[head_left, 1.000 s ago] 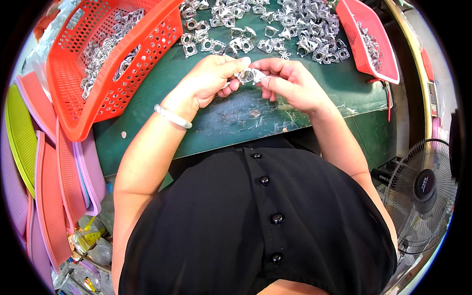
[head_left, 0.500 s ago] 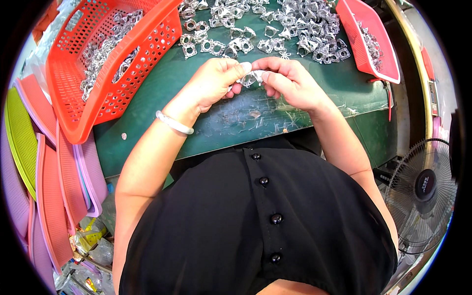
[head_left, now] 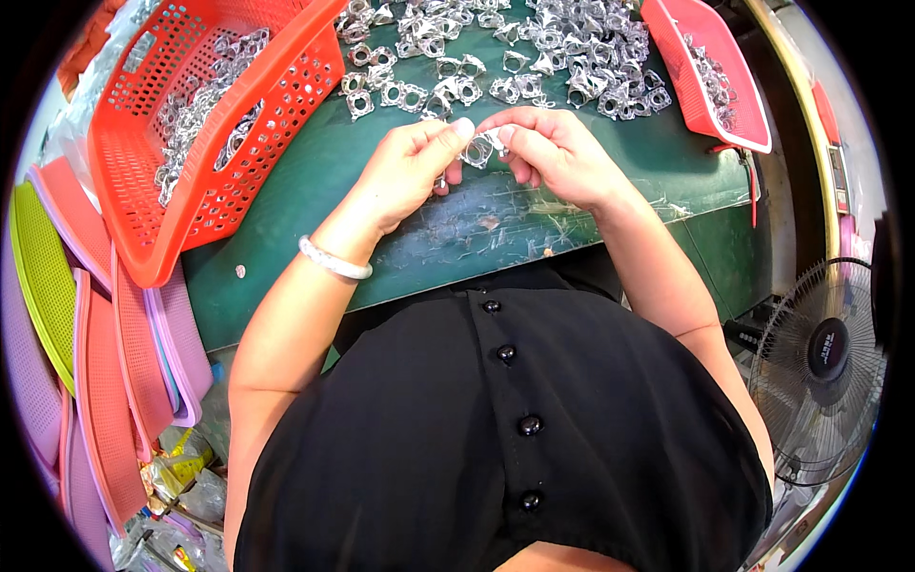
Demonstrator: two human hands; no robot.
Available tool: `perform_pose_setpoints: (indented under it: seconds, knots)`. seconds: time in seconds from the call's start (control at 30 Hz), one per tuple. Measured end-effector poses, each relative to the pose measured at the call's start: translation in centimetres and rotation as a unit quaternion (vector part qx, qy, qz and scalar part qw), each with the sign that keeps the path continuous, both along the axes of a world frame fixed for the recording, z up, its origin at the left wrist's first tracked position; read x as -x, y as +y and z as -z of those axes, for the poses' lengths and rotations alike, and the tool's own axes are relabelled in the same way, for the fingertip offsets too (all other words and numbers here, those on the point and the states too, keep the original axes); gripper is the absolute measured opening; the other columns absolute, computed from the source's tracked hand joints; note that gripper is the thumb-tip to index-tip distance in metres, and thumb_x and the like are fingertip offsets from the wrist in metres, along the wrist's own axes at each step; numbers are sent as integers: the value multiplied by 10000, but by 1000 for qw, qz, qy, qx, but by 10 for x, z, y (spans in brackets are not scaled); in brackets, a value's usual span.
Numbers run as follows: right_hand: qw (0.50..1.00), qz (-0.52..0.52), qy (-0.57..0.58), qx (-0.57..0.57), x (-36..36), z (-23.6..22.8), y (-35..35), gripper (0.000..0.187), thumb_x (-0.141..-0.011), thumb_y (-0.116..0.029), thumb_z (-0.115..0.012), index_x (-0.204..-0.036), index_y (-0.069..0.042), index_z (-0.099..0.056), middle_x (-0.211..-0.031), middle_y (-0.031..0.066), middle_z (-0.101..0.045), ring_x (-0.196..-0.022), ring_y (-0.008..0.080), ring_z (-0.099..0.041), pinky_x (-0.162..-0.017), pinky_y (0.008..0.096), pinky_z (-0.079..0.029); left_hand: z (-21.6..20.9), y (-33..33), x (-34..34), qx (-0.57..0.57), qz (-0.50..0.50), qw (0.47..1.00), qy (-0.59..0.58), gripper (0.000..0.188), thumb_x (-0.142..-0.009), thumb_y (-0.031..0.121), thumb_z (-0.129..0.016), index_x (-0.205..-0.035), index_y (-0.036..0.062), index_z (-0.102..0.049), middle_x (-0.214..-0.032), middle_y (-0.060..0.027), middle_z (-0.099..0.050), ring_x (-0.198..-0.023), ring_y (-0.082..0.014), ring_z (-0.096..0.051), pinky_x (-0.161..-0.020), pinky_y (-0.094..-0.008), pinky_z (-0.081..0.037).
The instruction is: The person repeatedly picks up small silver metal parts from a green table, manipulates them with both hands, and places them into a red basket. The task involves handling individual components one at a time.
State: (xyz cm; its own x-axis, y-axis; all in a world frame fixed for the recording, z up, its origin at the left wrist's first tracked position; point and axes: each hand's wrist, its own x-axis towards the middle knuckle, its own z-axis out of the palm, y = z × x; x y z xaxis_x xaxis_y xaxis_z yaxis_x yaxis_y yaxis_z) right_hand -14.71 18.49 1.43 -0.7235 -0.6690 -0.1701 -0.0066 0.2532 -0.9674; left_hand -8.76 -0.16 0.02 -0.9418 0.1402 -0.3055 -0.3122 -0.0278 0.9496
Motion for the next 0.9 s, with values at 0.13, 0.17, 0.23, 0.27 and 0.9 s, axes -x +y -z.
perform_pose_setpoints:
  seconds: [0.13, 0.17, 0.23, 0.27, 0.9]
  knots:
    - [1000, 0, -9, 10, 1, 1, 0, 281, -902, -207, -469, -1040, -2, -603, -694, -18, -558, -567, 25, -491, -499, 175, -395, 1, 8, -5, 15, 18, 998, 50, 222, -879, 225, -579, -1008, 46, -602, -719, 23, -557, -620, -40, -476, -563, -181, -383]
    - [1000, 0, -13, 10, 1, 2, 0, 280, -902, -207, -469, -1038, -1, -602, -703, -15, -563, -571, 28, -497, -502, 175, -399, 1, 8, -6, 9, 16, 999, 46, 203, -869, 174, -582, -1018, 37, -595, -739, 21, -567, -633, -40, -481, -578, -184, -393]
    - [1000, 1, -19, 8, 1, 2, 0, 279, -904, -208, -468, -1033, 1, -600, -721, -7, -573, -580, 32, -507, -507, 175, -408, 1, 9, -6, 7, 15, 999, 37, 194, -871, 160, -573, -1017, 35, -594, -738, 20, -566, -639, -39, -483, -581, -183, -395]
    - [1000, 3, -25, 14, 1, 2, 0, 278, -904, -208, -468, -1031, 2, -599, -726, -3, -576, -584, 35, -511, -510, 176, -412, 1, 9, -6, 6, 16, 999, 32, 189, -871, 153, -569, -1017, 35, -594, -738, 20, -565, -642, -38, -484, -582, -183, -395]
    - [995, 52, -56, 71, 0, 10, 0, 227, -912, -205, -524, -990, -17, -624, -691, -11, -572, -583, 43, -509, -497, 182, -413, 9, 24, -10, -38, -53, 997, 45, 210, -868, 161, -563, -1014, 12, -589, -727, 0, -579, -591, -46, -478, -537, -196, -400]
